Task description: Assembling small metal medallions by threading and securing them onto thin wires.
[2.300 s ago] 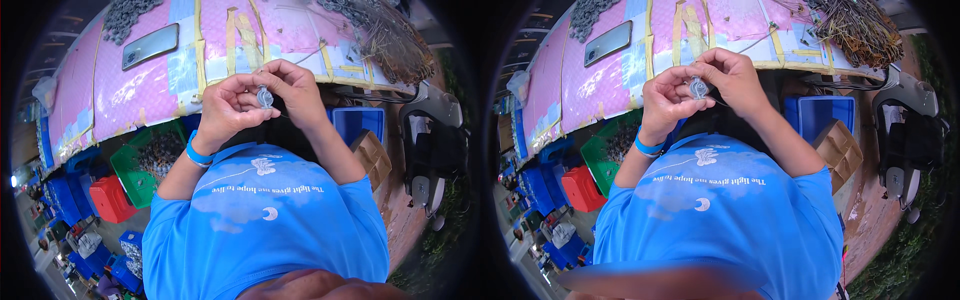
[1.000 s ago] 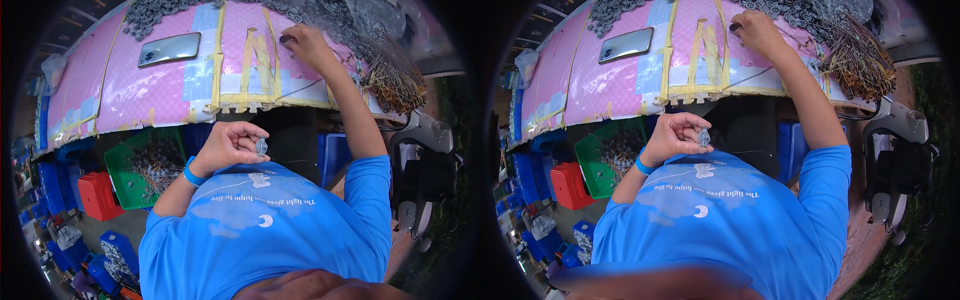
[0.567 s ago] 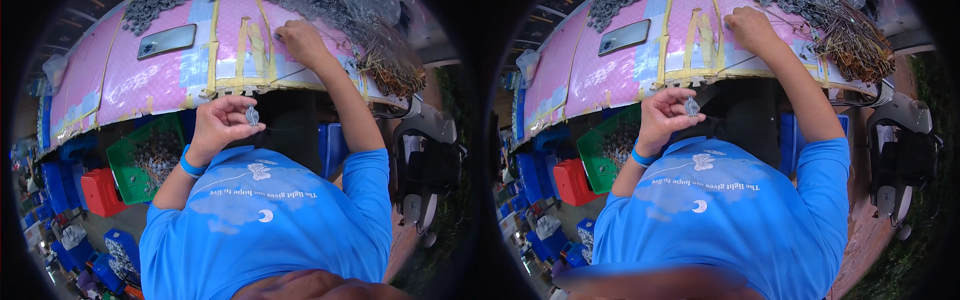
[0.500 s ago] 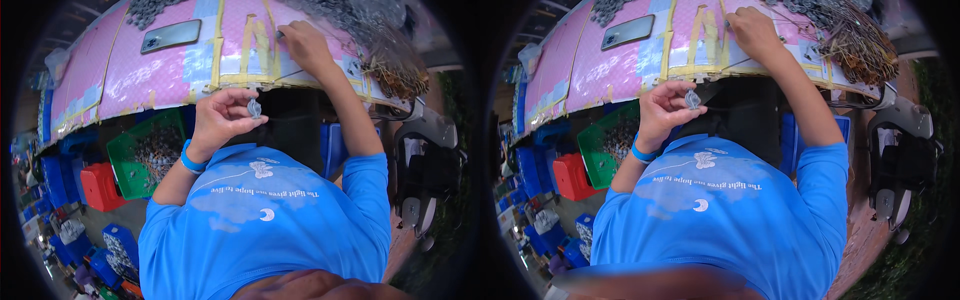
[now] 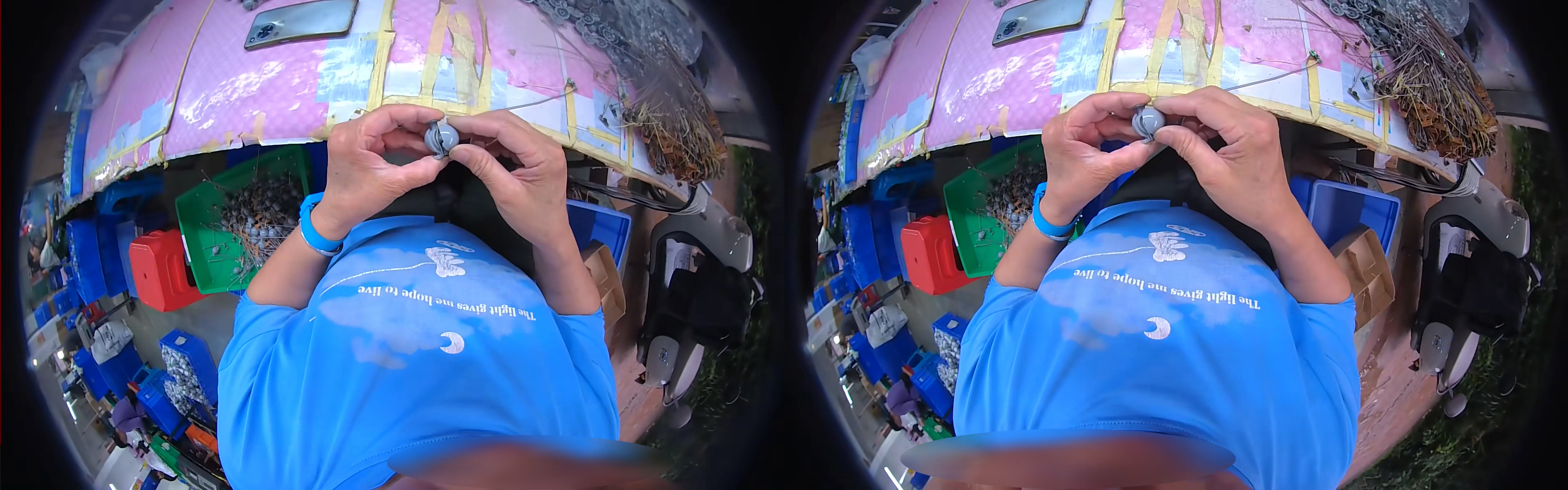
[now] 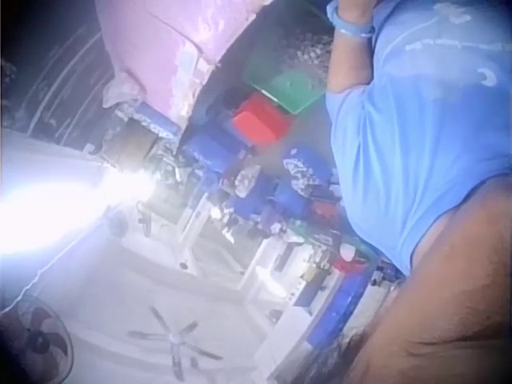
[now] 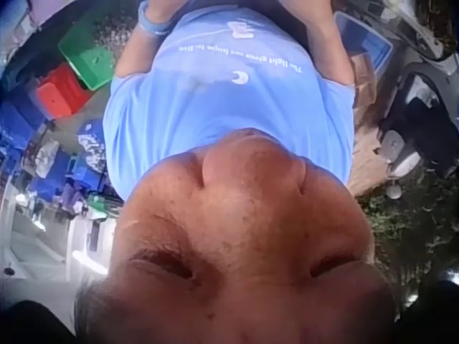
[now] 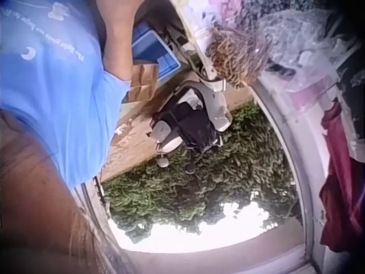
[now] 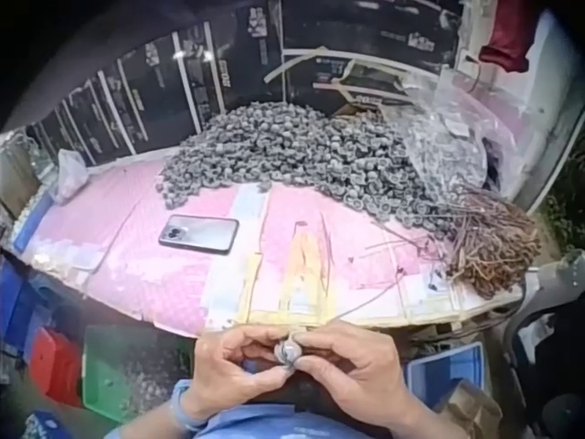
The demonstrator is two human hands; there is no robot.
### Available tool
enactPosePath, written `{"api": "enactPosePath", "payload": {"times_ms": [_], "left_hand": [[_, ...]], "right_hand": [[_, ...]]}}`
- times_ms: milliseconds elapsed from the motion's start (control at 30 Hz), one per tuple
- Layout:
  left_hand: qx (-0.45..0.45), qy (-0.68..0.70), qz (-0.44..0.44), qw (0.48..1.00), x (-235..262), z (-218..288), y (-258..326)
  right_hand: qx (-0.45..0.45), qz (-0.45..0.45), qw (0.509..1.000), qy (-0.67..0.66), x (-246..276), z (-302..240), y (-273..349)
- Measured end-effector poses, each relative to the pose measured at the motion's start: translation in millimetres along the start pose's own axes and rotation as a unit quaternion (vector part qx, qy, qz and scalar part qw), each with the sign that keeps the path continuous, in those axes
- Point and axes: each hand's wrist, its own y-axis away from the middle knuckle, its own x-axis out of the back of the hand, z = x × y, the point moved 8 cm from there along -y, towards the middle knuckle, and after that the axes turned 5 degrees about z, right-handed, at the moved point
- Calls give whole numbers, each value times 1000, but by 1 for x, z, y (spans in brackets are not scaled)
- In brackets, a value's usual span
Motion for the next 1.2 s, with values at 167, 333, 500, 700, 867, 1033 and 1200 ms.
{"api": "enactPosePath", "payload": {"times_ms": [167, 333, 500, 700, 867, 1033, 1200], "left_hand": [[-29, -115, -1, 993, 0, 2, 1], [-177, -282, 29, 942, -13, 21, 4], [-169, -245, 11, 955, -12, 19, -12], [-53, -49, -74, 995, -21, 11, -21], [-20, 33, -92, 995, -31, 9, -19], [31, 24, -82, 996, -37, 19, -15], [6, 50, -65, 997, -35, 15, -15]], "right_hand": [[-101, 15, 994, -23, -4, 15, 5], [-155, 32, 985, -68, -13, 34, 5], [-130, 53, 989, -40, -2, 37, -2], [-102, 17, 959, -262, 13, 44, -1], [-102, -38, 930, -350, 2, 50, -2], [-58, -44, 921, -383, 3, 41, -6], [-54, -3, 937, -345, 5, 46, -4]]}}
